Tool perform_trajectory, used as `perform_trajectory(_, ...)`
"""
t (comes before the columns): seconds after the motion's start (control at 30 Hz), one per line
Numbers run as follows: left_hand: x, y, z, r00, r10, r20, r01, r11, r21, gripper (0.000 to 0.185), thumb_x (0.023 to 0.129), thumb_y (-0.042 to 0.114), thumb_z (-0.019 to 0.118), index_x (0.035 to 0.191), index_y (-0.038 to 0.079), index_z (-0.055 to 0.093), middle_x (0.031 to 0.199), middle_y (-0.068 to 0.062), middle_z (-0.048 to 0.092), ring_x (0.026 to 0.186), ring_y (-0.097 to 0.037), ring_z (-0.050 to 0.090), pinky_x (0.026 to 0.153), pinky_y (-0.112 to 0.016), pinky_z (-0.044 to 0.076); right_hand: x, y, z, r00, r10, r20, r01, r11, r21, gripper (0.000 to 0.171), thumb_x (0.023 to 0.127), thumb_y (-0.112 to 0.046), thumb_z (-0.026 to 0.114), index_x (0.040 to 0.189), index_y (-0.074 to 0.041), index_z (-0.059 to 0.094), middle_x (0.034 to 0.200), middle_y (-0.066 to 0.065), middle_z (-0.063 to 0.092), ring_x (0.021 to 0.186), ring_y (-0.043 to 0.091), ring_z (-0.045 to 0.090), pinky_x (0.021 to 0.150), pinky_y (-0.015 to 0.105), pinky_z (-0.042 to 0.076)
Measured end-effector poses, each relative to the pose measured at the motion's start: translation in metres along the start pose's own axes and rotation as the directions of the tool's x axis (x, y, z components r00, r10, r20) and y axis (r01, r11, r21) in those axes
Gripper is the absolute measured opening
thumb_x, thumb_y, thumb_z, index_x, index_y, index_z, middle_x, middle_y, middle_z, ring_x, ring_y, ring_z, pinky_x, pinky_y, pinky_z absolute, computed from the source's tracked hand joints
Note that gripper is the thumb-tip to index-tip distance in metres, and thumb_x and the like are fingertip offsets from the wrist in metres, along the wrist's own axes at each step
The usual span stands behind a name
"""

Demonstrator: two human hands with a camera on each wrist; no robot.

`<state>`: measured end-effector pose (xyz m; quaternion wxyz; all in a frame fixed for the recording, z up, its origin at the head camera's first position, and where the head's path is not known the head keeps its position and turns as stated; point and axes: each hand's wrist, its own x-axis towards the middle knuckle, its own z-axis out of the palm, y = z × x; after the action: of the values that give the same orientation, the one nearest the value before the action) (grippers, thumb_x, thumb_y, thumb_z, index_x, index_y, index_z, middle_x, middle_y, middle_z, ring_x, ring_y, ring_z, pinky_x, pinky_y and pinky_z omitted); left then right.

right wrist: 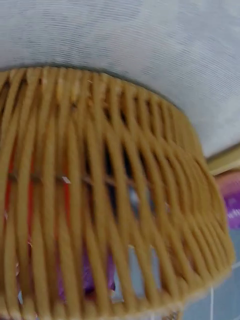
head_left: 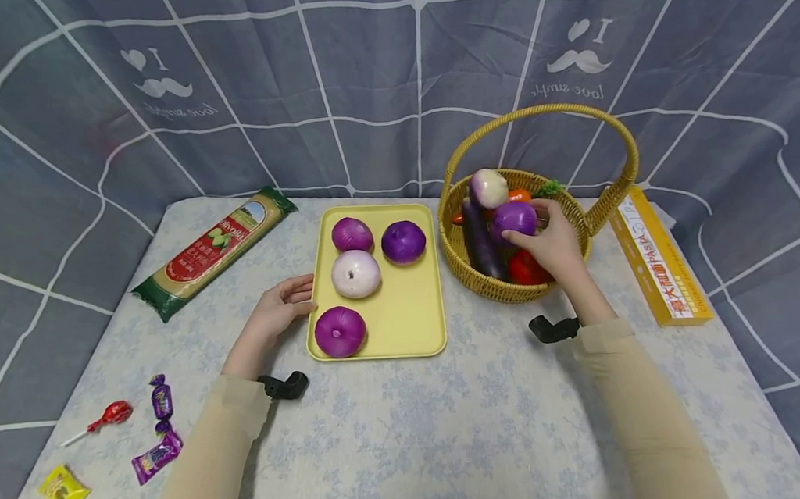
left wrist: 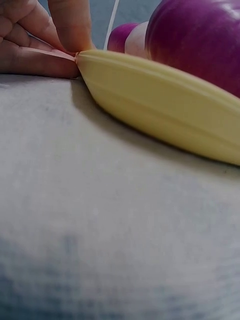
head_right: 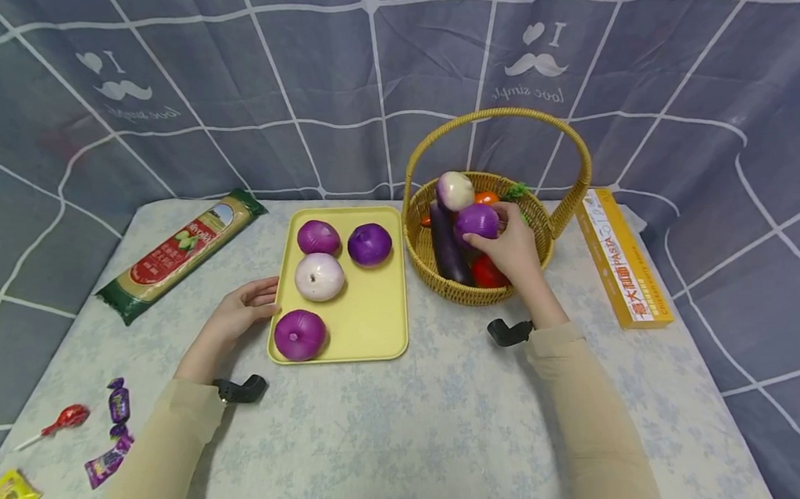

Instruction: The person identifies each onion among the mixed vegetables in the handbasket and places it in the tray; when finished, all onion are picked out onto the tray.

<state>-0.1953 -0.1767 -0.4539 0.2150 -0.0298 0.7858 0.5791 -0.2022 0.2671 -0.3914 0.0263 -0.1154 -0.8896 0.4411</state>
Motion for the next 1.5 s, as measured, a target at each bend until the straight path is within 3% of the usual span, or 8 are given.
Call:
perform_trajectory(0.3,0.001,-0.001,0.001,1.0,-0.006,-0.017,0.007,1.0,0.016,0.061,0.096,0.005,0.06,0.152,0.008,0.036,0.148,-0.019,0.046,0.134,-0.031,0.049,0.086,-0.014,0.051,-0.019,-0.017,-0.005,0.999,-0.018,0.035,0.013,0.992,0.127,0.084,0.083,-0.038,0.078,0.147,-0.007,0.034,0.149,0.018,0.043,0.136,0.035,0.043,0.112,0.052,0.038)
perform_trajectory(0.5,0.003,-0.003,0.002,1.0,-0.005,-0.014,0.006,1.0,0.017,0.061,0.096,0.005,0.06,0.153,0.007,0.036,0.148,-0.019,0.045,0.134,-0.031,0.048,0.085,-0.014,0.051,-0.032,-0.028,0.001,0.995,-0.064,0.077,0.043,0.968,0.246,0.078,0.085,-0.03,0.078,0.145,-0.006,0.035,0.146,0.014,0.047,0.133,0.028,0.046,0.113,0.043,0.039)
perform_trajectory(0.83,0.003,-0.003,0.002,1.0,-0.006,-0.015,0.007,1.0,0.024,0.061,0.096,0.006,0.06,0.152,0.007,0.036,0.148,-0.018,0.046,0.132,-0.029,0.05,0.085,-0.014,0.051,-0.046,-0.04,0.033,0.981,-0.128,0.148,0.068,0.932,0.357,0.071,0.084,-0.016,0.078,0.144,-0.007,0.04,0.137,0.014,0.054,0.115,0.019,0.055,0.088,0.015,0.048)
perform_trajectory(1.27,0.0,0.0,0.002,1.0,0.002,-0.023,-0.001,1.0,0.025,0.063,0.095,0.005,0.061,0.153,0.007,0.036,0.149,-0.019,0.046,0.134,-0.032,0.048,0.083,-0.011,0.05,-0.058,-0.045,0.072,0.954,-0.205,0.217,0.083,0.88,0.468,0.07,0.083,-0.003,0.076,0.143,-0.003,0.04,0.138,0.019,0.053,0.115,0.026,0.056,0.084,0.013,0.05)
perform_trajectory(1.5,0.0,-0.001,0.001,1.0,-0.006,-0.025,0.006,1.0,0.019,0.063,0.095,0.004,0.06,0.153,0.007,0.035,0.149,-0.019,0.045,0.134,-0.032,0.048,0.084,-0.013,0.05,-0.065,-0.045,0.09,0.939,-0.231,0.254,0.084,0.872,0.482,0.069,0.083,-0.004,0.077,0.142,-0.002,0.04,0.137,0.019,0.053,0.119,0.028,0.056,0.093,0.019,0.05)
